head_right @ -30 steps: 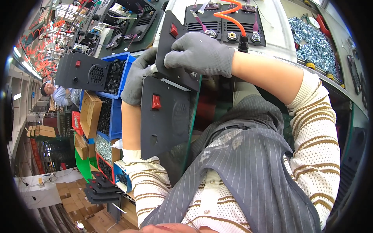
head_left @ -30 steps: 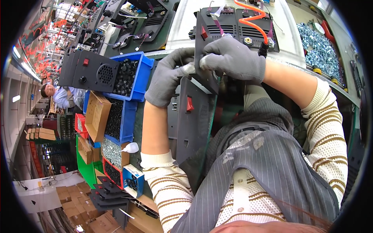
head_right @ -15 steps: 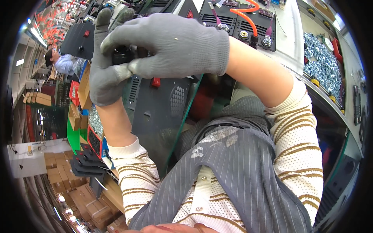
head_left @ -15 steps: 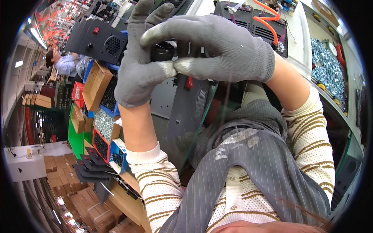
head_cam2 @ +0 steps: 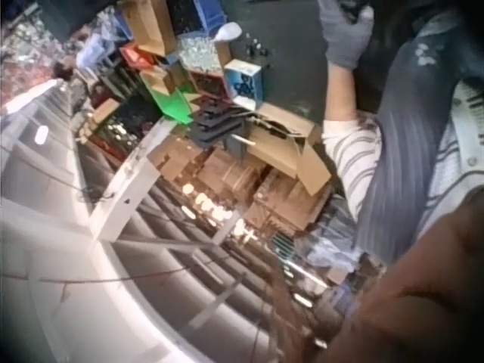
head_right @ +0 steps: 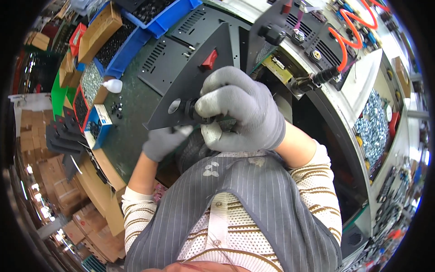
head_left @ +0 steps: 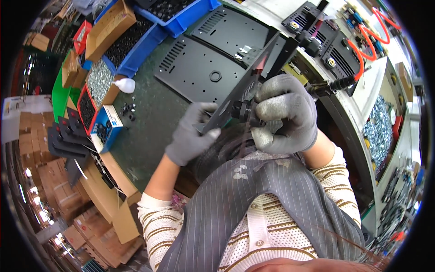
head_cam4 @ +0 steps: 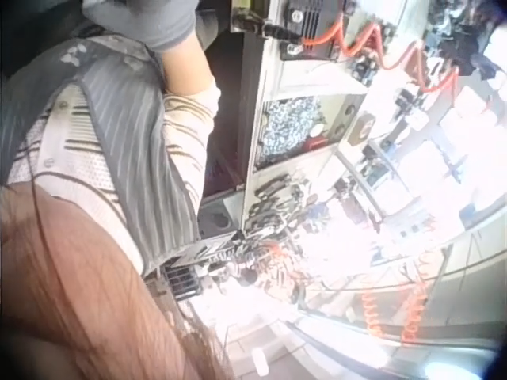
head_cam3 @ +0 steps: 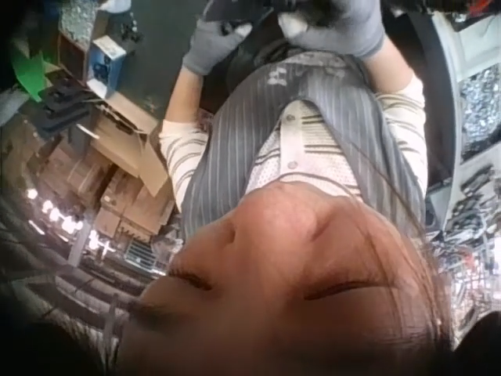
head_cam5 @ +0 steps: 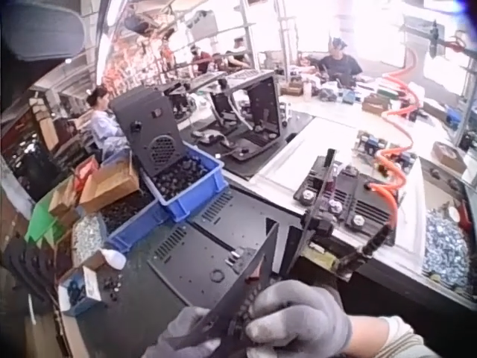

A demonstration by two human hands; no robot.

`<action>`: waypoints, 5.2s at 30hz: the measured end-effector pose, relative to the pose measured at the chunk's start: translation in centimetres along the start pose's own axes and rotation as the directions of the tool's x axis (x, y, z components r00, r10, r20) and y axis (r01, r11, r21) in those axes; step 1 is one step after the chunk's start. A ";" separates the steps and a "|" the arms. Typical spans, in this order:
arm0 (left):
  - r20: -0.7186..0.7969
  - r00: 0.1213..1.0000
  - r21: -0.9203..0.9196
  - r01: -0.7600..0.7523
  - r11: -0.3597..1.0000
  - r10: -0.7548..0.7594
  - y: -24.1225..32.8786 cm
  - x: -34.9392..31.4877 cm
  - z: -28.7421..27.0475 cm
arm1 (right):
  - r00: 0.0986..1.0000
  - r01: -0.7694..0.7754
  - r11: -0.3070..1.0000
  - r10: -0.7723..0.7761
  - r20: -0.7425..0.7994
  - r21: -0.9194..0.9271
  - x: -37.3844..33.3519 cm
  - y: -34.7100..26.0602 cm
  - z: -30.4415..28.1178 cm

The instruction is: The recorder assembles an electronic device housing by attaching components, using a power screwdriver, and applying adhesive.

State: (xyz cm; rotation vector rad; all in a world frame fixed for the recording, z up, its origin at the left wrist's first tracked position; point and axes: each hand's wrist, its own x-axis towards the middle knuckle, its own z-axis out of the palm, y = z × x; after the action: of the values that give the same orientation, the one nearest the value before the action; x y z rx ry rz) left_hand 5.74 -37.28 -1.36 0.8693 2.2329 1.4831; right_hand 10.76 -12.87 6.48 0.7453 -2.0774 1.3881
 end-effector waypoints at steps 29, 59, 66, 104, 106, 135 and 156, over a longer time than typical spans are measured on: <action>-0.064 0.995 -0.642 0.016 0.767 -0.075 5.1 8.6 -0.4 | 0.986 -0.041 0.969 0.000 -0.169 -0.243 -1.0 0.9 0.8; 0.105 0.988 -0.514 -0.045 0.857 0.115 8.3 8.7 -1.3 | 0.955 -0.297 0.826 0.251 -0.158 -0.480 0.2 -0.5 1.2; 0.290 0.953 -0.424 0.050 0.904 0.083 8.7 9.0 -3.1 | 0.971 -0.214 0.841 0.239 -0.013 -0.498 0.7 -0.7 0.3; 0.353 0.899 -0.337 -0.138 0.931 0.261 6.9 9.9 -2.1 | 0.965 0.016 0.697 0.177 0.194 -0.717 2.9 -1.8 -1.4; 0.267 0.874 -0.327 -0.313 0.892 0.405 6.5 10.1 -1.8 | 0.951 0.031 0.705 0.198 0.238 -0.708 3.1 -1.7 -1.6; -0.781 0.616 0.580 0.777 0.244 -0.104 -8.4 2.1 -18.2 | 0.641 -0.734 0.660 0.751 -0.156 0.161 -8.4 12.5 1.6; -0.104 0.993 -0.390 0.015 0.921 -0.060 5.8 2.7 -9.8 | 0.761 -0.639 0.764 0.613 -0.210 -0.089 -8.0 11.7 2.7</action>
State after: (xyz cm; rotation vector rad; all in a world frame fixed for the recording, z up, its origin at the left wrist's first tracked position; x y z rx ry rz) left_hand -0.09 -41.00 8.08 0.6240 1.9104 1.9105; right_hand 8.00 -10.46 -7.47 -0.1809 -2.3657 1.5198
